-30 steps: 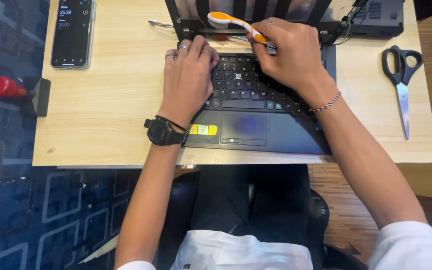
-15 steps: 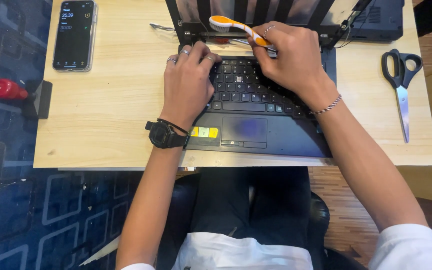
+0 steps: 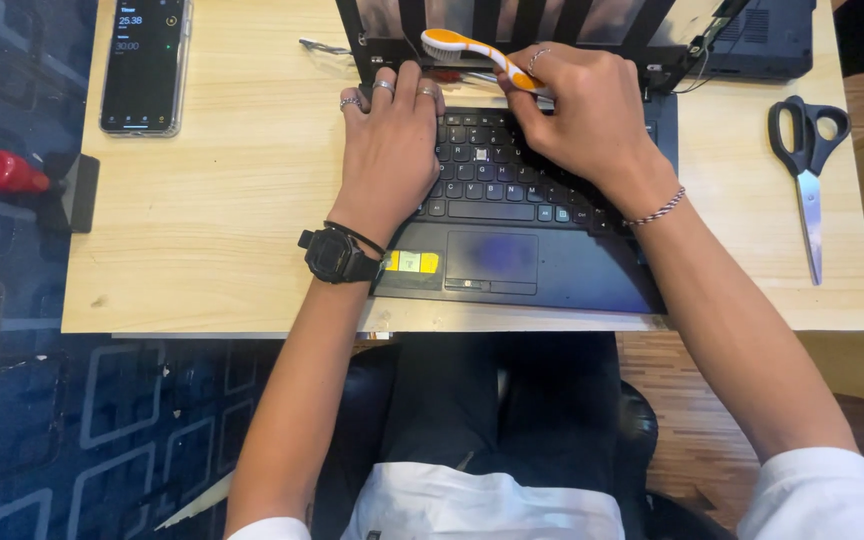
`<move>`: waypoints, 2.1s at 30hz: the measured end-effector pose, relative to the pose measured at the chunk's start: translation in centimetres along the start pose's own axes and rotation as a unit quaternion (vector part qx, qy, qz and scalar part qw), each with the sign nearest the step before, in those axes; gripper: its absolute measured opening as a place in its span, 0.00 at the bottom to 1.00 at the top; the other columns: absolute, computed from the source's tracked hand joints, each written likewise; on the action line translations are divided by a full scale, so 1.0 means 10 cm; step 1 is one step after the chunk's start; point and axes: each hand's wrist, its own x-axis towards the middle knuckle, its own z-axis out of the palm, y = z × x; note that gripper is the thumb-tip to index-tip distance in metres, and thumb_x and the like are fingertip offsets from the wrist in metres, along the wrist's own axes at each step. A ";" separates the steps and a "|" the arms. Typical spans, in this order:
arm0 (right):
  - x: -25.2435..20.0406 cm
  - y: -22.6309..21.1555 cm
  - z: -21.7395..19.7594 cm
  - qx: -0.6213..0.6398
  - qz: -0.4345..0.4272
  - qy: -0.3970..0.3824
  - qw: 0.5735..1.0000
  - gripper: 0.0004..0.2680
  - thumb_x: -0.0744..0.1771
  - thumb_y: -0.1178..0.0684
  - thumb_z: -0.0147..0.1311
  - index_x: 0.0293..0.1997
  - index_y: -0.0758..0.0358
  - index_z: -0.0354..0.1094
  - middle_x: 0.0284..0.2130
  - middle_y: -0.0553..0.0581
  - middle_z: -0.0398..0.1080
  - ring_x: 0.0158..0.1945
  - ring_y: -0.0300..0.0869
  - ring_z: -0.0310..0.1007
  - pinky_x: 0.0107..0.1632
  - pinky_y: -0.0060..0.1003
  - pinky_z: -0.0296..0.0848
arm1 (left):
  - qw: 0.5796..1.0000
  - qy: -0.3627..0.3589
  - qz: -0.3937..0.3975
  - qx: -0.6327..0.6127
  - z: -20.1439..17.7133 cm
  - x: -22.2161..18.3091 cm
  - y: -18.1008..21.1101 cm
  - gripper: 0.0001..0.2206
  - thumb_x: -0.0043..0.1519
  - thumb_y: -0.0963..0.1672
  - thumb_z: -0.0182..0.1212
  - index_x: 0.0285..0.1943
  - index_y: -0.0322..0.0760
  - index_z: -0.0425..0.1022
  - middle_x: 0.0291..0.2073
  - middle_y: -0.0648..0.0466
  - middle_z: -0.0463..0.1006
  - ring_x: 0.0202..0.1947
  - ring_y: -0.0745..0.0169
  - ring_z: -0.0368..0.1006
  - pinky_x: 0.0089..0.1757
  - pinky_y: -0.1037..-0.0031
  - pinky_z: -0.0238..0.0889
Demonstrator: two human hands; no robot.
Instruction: The person is cleaning and detaching internal components of a laptop, specifically focusing on the ribbon cable and hinge area.
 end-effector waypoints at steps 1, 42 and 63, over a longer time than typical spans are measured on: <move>0.00 0.00 0.00 -0.001 0.002 -0.003 1.000 0.04 0.70 0.57 0.57 0.46 0.61 0.78 0.38 0.51 0.80 0.35 0.49 0.78 0.28 0.44 0.66 | 1.000 0.003 -0.002 -0.002 0.01 0.01 0.00 0.15 0.50 0.40 0.62 0.46 0.44 0.73 0.48 0.53 0.66 0.50 0.48 0.65 0.46 0.48 0.60; 0.09 -0.15 -0.32 -0.098 -0.045 -0.228 0.968 0.17 0.70 0.52 0.52 0.69 0.34 0.71 0.37 0.53 0.70 0.27 0.57 0.73 0.20 0.53 0.68 | 0.943 0.053 -0.048 -0.324 -0.32 -0.22 -0.28 0.05 0.60 0.36 0.52 0.41 0.34 0.71 0.43 0.49 0.70 0.44 0.46 0.66 0.43 0.57 0.64; 0.25 -0.25 -0.41 -0.032 0.072 -0.304 0.949 0.13 0.71 0.50 0.51 0.64 0.42 0.74 0.35 0.55 0.72 0.35 0.58 0.74 0.26 0.58 0.69 | 0.967 0.035 -0.052 -0.248 -0.22 -0.19 -0.26 0.03 0.63 0.40 0.51 0.41 0.36 0.70 0.44 0.50 0.70 0.44 0.43 0.64 0.41 0.53 0.64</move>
